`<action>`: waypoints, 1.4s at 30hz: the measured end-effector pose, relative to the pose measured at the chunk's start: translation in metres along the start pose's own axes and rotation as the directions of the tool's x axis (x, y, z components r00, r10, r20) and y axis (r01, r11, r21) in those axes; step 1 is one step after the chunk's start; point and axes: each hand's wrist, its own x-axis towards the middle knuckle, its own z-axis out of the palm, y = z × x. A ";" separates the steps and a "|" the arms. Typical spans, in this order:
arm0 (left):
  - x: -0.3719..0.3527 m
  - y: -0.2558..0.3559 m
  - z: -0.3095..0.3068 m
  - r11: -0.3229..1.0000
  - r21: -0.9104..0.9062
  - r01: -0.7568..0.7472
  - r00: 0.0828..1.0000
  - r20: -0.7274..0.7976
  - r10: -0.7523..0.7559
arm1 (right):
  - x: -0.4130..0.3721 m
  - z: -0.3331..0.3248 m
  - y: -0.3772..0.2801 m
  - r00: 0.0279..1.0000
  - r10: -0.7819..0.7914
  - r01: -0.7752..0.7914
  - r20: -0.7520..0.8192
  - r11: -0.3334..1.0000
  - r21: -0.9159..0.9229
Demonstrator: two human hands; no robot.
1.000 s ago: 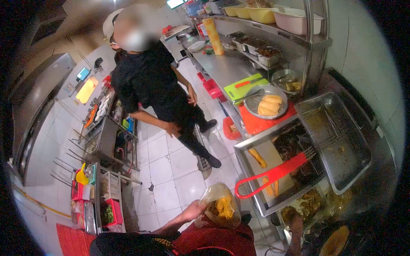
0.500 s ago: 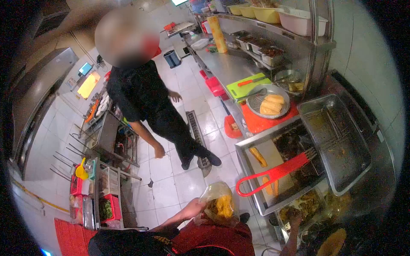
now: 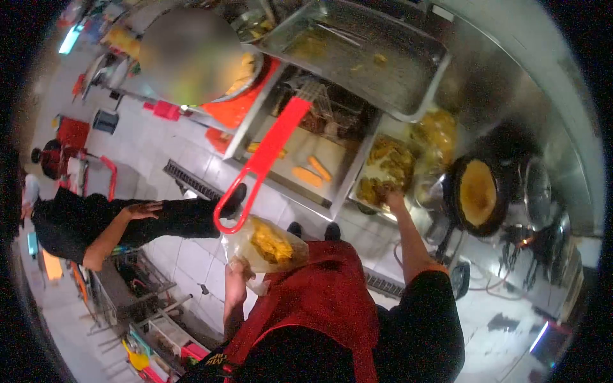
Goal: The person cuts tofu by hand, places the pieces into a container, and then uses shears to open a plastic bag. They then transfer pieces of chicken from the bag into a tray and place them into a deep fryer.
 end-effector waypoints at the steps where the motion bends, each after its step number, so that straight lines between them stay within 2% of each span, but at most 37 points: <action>1: 0.002 -0.002 -0.001 1.000 -0.019 -0.010 1.000 -0.005 0.010 | -0.006 -0.007 -0.001 1.000 0.028 -0.028 -0.003 1.000 -0.004; 3: 0.003 -0.004 -0.003 0.999 -0.044 0.002 1.000 -0.031 -0.003 | -0.014 -0.032 -0.016 0.991 0.070 -0.046 -0.115 0.979 0.196; 4: 0.004 -0.006 -0.006 0.999 -0.040 0.016 1.000 -0.013 -0.017 | -0.020 -0.045 -0.030 0.970 0.168 -0.108 -0.175 0.946 0.305; 6: 0.007 -0.005 -0.007 0.996 -0.088 0.027 0.999 -0.026 -0.030 | -0.033 -0.104 -0.109 0.902 0.345 -0.140 -0.259 0.801 0.582; 7: 0.005 0.000 -0.004 0.992 -0.114 0.052 0.995 -0.081 -0.062 | -0.036 -0.132 -0.146 0.872 0.398 -0.103 -0.284 0.717 0.689; 8: 0.005 -0.001 -0.003 0.992 -0.107 0.068 0.995 -0.065 -0.075 | -0.038 -0.156 -0.179 0.852 0.430 -0.052 -0.297 0.635 0.771; 10: 0.007 -0.002 -0.005 0.992 -0.115 0.050 0.994 -0.094 -0.061 | -0.031 -0.194 -0.231 0.840 0.458 0.046 -0.291 0.474 0.879; 11: 0.010 -0.006 -0.011 0.992 -0.122 0.035 0.998 -0.040 -0.040 | -0.024 -0.208 -0.251 0.842 0.472 0.091 -0.262 0.353 0.931; 15: 0.018 -0.014 -0.022 0.995 -0.075 0.064 0.996 -0.052 -0.068 | 0.019 -0.211 -0.255 0.816 0.532 -0.007 -0.227 0.401 0.916; 17: 0.021 -0.019 -0.029 0.994 -0.106 0.035 0.999 -0.022 -0.037 | 0.049 -0.208 -0.258 0.801 0.557 -0.149 -0.218 0.538 0.830; 18: 0.021 -0.018 -0.031 0.994 -0.105 0.032 0.999 -0.018 -0.034 | 0.065 -0.201 -0.252 0.800 0.558 -0.145 -0.222 0.538 0.830; 20: 0.020 -0.018 -0.034 0.993 -0.100 0.065 0.996 -0.058 -0.071 | 0.093 -0.187 -0.237 0.826 0.311 -0.066 -0.470 0.881 0.468; 21: 0.020 -0.017 -0.033 0.993 -0.098 0.065 0.996 -0.050 -0.070 | 0.101 -0.191 -0.243 0.822 0.315 -0.069 -0.474 0.882 0.466; 23: 0.014 -0.015 -0.031 0.993 -0.105 0.049 0.996 -0.072 -0.057 | 0.111 -0.200 -0.262 0.837 0.395 -0.307 -0.378 0.912 0.271; 24: 0.013 -0.015 -0.030 0.993 -0.102 0.052 0.996 -0.062 -0.059 | 0.119 -0.198 -0.262 0.831 0.403 -0.315 -0.383 0.909 0.272; 26: 0.011 -0.015 -0.028 0.990 -0.126 0.065 0.986 -0.143 -0.083 | 0.129 -0.190 -0.259 0.833 0.210 -0.233 -0.512 0.972 0.019; 27: 0.010 -0.014 -0.025 0.990 -0.123 0.066 0.988 -0.133 -0.082 | 0.132 -0.189 -0.261 0.828 0.217 -0.242 -0.517 0.970 0.020; 29: 0.006 -0.011 -0.021 0.991 -0.117 0.058 0.973 -0.215 -0.083 | 0.133 -0.189 -0.260 0.770 0.262 -0.229 -0.582 0.965 0.131; 30: 0.006 -0.014 -0.024 0.991 -0.118 0.064 0.974 -0.210 -0.088 | 0.129 -0.194 -0.257 0.770 0.265 -0.234 -0.581 0.964 0.128; 32: 0.006 -0.020 -0.033 0.992 -0.125 0.023 0.995 -0.098 -0.035 | 0.116 -0.207 -0.247 0.759 0.252 -0.235 -0.600 0.966 0.109; 33: 0.004 -0.016 -0.028 0.992 -0.122 0.035 0.990 -0.133 -0.052 | 0.107 -0.207 -0.235 0.762 0.250 -0.234 -0.597 0.966 0.107; 35: 0.001 -0.015 -0.025 0.992 -0.113 0.062 0.978 -0.192 -0.083 | 0.082 -0.195 -0.194 0.810 0.346 -0.313 -0.473 0.938 0.149; 37: -0.003 -0.017 -0.026 0.992 -0.099 0.077 0.971 -0.218 -0.098 | 0.058 -0.166 -0.157 0.879 0.266 -0.372 -0.395 0.901 -0.222; 38: -0.006 -0.015 -0.024 0.993 -0.102 0.064 0.971 -0.222 -0.086 | 0.055 -0.138 -0.118 0.880 0.268 -0.372 -0.393 0.903 -0.216; 40: -0.011 -0.016 -0.026 0.994 -0.092 0.052 0.971 -0.228 -0.071 | 0.054 -0.079 -0.048 0.940 0.275 -0.331 -0.200 0.874 -0.355; 42: -0.013 -0.021 -0.032 0.995 -0.081 0.057 0.975 -0.211 -0.073 | 0.046 -0.108 -0.096 0.897 0.439 -0.417 -0.047 0.807 -0.418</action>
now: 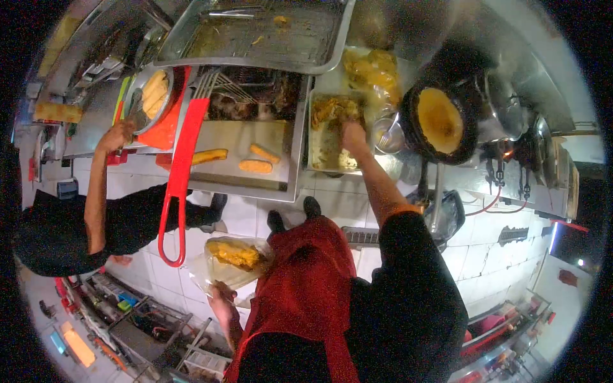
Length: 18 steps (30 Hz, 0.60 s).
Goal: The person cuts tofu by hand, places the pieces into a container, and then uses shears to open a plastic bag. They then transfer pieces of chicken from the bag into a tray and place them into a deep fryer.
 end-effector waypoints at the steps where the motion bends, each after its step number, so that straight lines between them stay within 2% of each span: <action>1: 0.002 -0.003 -0.005 1.000 0.030 0.000 1.000 0.022 -0.001 | 0.005 0.006 -0.002 0.960 -0.152 0.165 -0.237 0.986 0.035; 3: -0.001 -0.001 -0.007 1.000 0.030 0.005 1.000 0.008 -0.005 | 0.020 0.012 -0.012 0.844 -0.270 0.329 -0.463 0.943 0.050; 5: -0.007 0.003 -0.003 1.000 0.025 0.006 1.000 -0.001 -0.006 | 0.035 -0.001 -0.024 0.882 -0.296 0.286 -0.366 0.955 -0.083; 6: -0.011 0.006 0.001 1.000 0.013 -0.016 1.000 0.006 0.015 | 0.038 -0.005 -0.028 0.883 -0.290 0.285 -0.370 0.956 -0.069; 8: -0.015 0.010 0.005 0.999 0.013 -0.046 0.999 0.017 0.045 | 0.040 -0.012 -0.036 0.967 -0.141 0.157 -0.212 0.985 0.064; 9: -0.015 0.010 0.005 0.999 0.003 -0.032 0.999 0.014 0.032 | 0.048 -0.005 -0.035 0.967 -0.136 0.156 -0.217 0.985 0.074; 11: -0.013 0.007 0.002 1.000 -0.004 -0.016 1.000 0.006 0.016 | 0.065 0.032 -0.027 0.925 -0.241 0.194 -0.295 0.964 -0.180; 12: -0.012 0.007 0.004 1.000 -0.009 -0.013 1.000 0.005 0.013 | 0.065 0.037 -0.023 0.924 -0.244 0.195 -0.294 0.963 -0.186; 14: -0.012 0.006 0.008 1.000 0.012 0.003 1.000 -0.014 -0.003 | 0.057 0.052 -0.014 0.860 -0.378 0.320 -0.343 0.923 -0.214; 15: -0.014 0.006 0.013 1.000 0.008 0.011 1.000 -0.017 -0.011 | 0.044 0.042 -0.015 0.861 -0.383 0.324 -0.335 0.920 -0.220; 17: -0.014 0.010 0.024 1.000 0.005 0.018 0.997 -0.081 -0.017 | 0.009 -0.007 -0.022 0.964 -0.263 0.258 -0.033 0.960 -0.111; 18: -0.014 0.009 0.026 1.000 0.003 0.025 0.996 -0.080 -0.025 | 0.005 -0.002 -0.016 0.965 -0.262 0.257 -0.028 0.959 -0.117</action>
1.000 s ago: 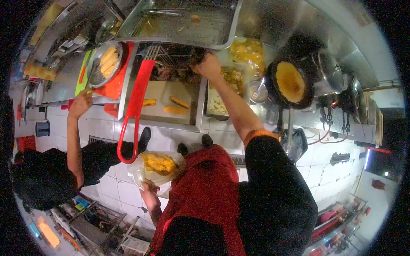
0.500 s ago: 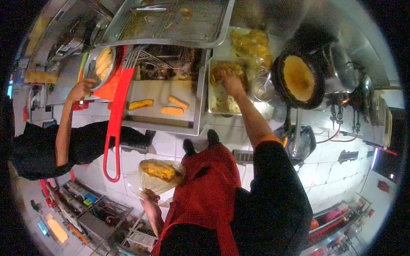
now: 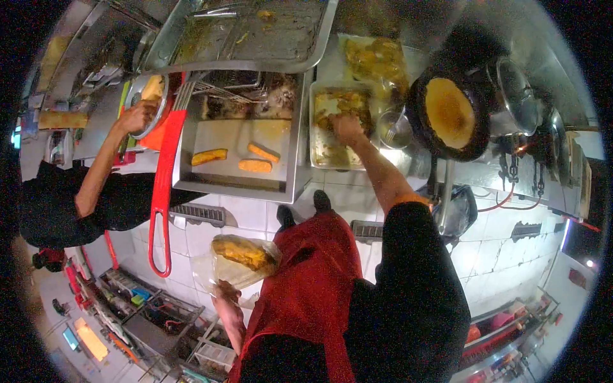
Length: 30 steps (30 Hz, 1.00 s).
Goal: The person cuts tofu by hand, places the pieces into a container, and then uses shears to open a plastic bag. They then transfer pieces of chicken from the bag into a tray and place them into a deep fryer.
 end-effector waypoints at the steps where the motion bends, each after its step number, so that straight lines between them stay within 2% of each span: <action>1: 0.001 0.000 0.000 1.000 -0.004 0.000 1.000 0.002 0.000 | -0.006 0.008 0.007 0.998 -0.064 0.065 -0.021 0.997 0.051; 2: 0.003 -0.001 0.000 1.000 -0.010 -0.002 1.000 0.004 0.002 | -0.009 0.016 0.012 0.991 -0.128 0.132 -0.047 0.986 0.100; 3: 0.005 -0.004 -0.004 1.000 -0.009 0.004 1.000 0.005 -0.004 | -0.010 0.026 0.015 0.991 -0.126 0.130 -0.041 0.987 0.098; 5: 0.012 -0.011 -0.012 0.998 -0.032 -0.060 0.984 0.166 0.065 | -0.007 0.044 0.019 0.984 -0.178 0.170 -0.002 0.941 0.293; 6: 0.014 -0.013 -0.014 0.998 -0.029 -0.056 0.984 0.166 0.060 | -0.012 0.045 0.020 0.984 -0.176 0.167 0.003 0.941 0.295; 7: 0.015 -0.014 -0.014 0.998 -0.015 -0.053 0.986 0.155 0.055 | -0.016 0.046 0.020 0.985 -0.137 0.031 0.108 0.747 0.664; 8: 0.016 -0.014 -0.014 0.999 -0.002 -0.050 0.988 0.144 0.050 | -0.019 0.047 0.021 0.973 -0.096 -0.153 0.211 0.422 0.894; 9: 0.016 -0.013 -0.013 0.999 0.001 -0.048 0.988 0.147 0.047 | -0.020 0.058 0.022 0.982 -0.067 -0.150 0.178 0.306 0.940; 10: 0.016 -0.011 -0.011 0.999 0.009 -0.047 0.989 0.144 0.046 | -0.020 0.079 0.026 0.995 -0.050 -0.068 0.090 0.339 0.938; 11: 0.015 -0.009 -0.009 0.999 0.017 -0.046 0.989 0.140 0.044 | -0.012 0.110 0.033 0.997 -0.045 0.076 -0.062 0.464 0.882; 12: 0.015 -0.008 -0.007 0.999 0.020 -0.044 0.989 0.143 0.041 | -0.003 0.143 0.040 0.967 -0.081 0.233 -0.242 0.671 0.704; 13: 0.015 -0.007 -0.004 1.000 0.013 -0.020 0.994 0.106 0.019 | -0.005 0.141 0.036 0.933 -0.118 0.281 -0.339 0.827 0.486; 15: 0.013 -0.003 0.001 1.000 0.007 0.005 0.997 0.072 -0.005 | -0.014 0.113 0.028 0.999 0.001 0.005 -0.034 0.984 0.177; 16: 0.011 0.000 0.004 1.000 0.008 0.004 0.996 0.085 -0.004 | -0.028 0.065 0.014 0.976 0.203 -0.219 0.081 0.911 0.348; 17: 0.010 0.002 0.005 1.000 0.011 0.004 0.995 0.097 -0.005 | -0.041 0.042 0.007 0.901 0.370 -0.434 0.228 0.764 0.478; 18: 0.011 0.002 0.006 1.000 0.012 0.005 0.995 0.101 -0.006 | -0.046 0.047 0.007 0.899 0.374 -0.438 0.229 0.762 0.477; 19: 0.011 0.003 0.006 1.000 0.025 -0.008 0.993 0.117 0.005 | -0.050 0.053 0.007 0.938 0.340 -0.265 -0.062 0.823 0.502; 20: 0.011 0.003 0.005 0.999 0.038 -0.022 0.991 0.133 0.016 | -0.052 0.057 0.006 0.895 0.278 -0.089 -0.348 0.877 0.473; 23: 0.012 0.000 0.006 0.999 0.020 -0.035 0.993 0.113 0.032 | -0.053 0.047 -0.008 0.884 0.306 -0.112 -0.354 0.873 0.475; 25: 0.012 0.002 0.004 0.999 0.032 -0.024 0.991 0.131 0.020 | -0.027 0.121 0.006 0.897 0.279 -0.118 -0.342 0.898 0.424; 27: 0.013 0.002 0.002 0.999 0.045 -0.015 0.989 0.146 0.009 | -0.021 0.137 0.007 0.910 0.253 -0.121 -0.329 0.920 0.372; 30: 0.013 0.002 0.005 0.998 0.048 -0.032 0.991 0.131 0.026 | -0.026 0.111 0.001 0.934 0.312 -0.215 -0.172 0.877 0.429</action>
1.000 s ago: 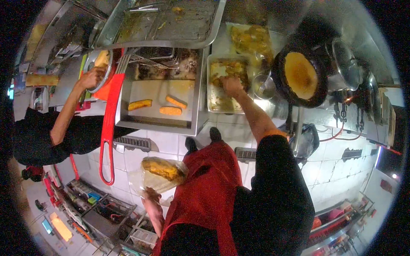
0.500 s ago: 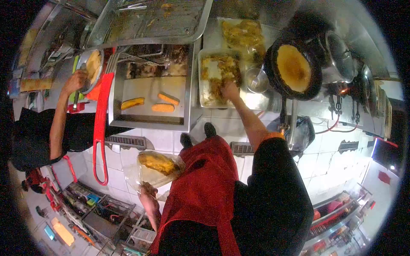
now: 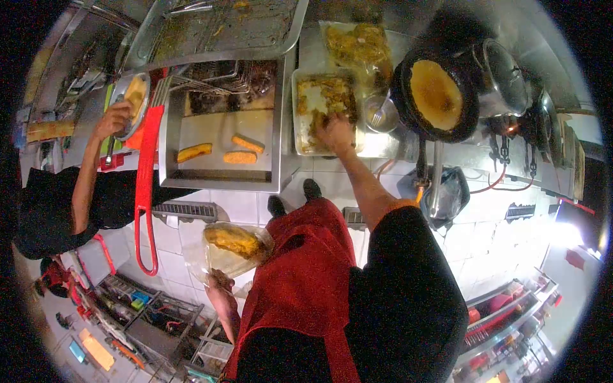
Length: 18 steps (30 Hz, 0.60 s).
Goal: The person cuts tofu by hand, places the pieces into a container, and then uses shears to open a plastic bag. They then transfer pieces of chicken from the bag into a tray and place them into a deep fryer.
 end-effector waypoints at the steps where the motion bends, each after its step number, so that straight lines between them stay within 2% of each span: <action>1: -0.001 0.002 0.002 1.000 0.007 0.000 1.000 -0.006 0.000 | 0.001 -0.001 -0.002 0.962 -0.185 0.164 -0.201 0.980 -0.116; 3: -0.002 0.002 0.001 1.000 0.015 0.002 1.000 -0.013 -0.002 | -0.004 -0.009 -0.008 0.852 -0.375 0.294 -0.366 0.920 -0.260; 4: -0.002 -0.001 0.000 1.000 0.008 -0.005 1.000 -0.022 0.005 | -0.014 -0.050 -0.037 0.971 -0.132 0.117 -0.201 0.990 -0.084; 5: -0.001 -0.002 0.000 1.000 0.001 -0.013 0.999 -0.032 0.013 | -0.021 -0.074 -0.055 0.995 0.101 -0.102 0.012 0.993 0.053; 6: -0.001 -0.003 -0.002 1.000 0.001 -0.013 0.999 -0.033 0.013 | -0.024 -0.073 -0.054 0.995 0.101 -0.101 0.013 0.993 0.052; 8: 0.000 -0.003 -0.005 1.000 0.009 -0.014 1.000 0.011 0.014 | -0.029 -0.068 -0.050 0.973 -0.146 0.154 -0.180 0.988 0.028; 9: 0.000 -0.003 -0.006 1.000 0.009 -0.014 1.000 0.009 0.013 | -0.028 -0.066 -0.051 0.973 -0.147 0.155 -0.178 0.988 0.029; 11: 0.001 -0.004 -0.007 1.000 0.009 -0.013 1.000 0.019 0.013 | -0.023 -0.063 -0.052 0.997 -0.065 0.067 -0.043 0.996 0.051; 14: 0.000 -0.005 -0.008 1.000 -0.009 -0.021 1.000 0.012 0.021 | -0.019 -0.056 -0.044 0.988 -0.140 0.144 -0.067 0.988 0.058; 18: 0.001 -0.004 -0.010 1.000 -0.009 -0.017 0.999 0.046 0.017 | -0.018 -0.059 -0.043 0.993 -0.102 0.104 -0.062 0.994 0.033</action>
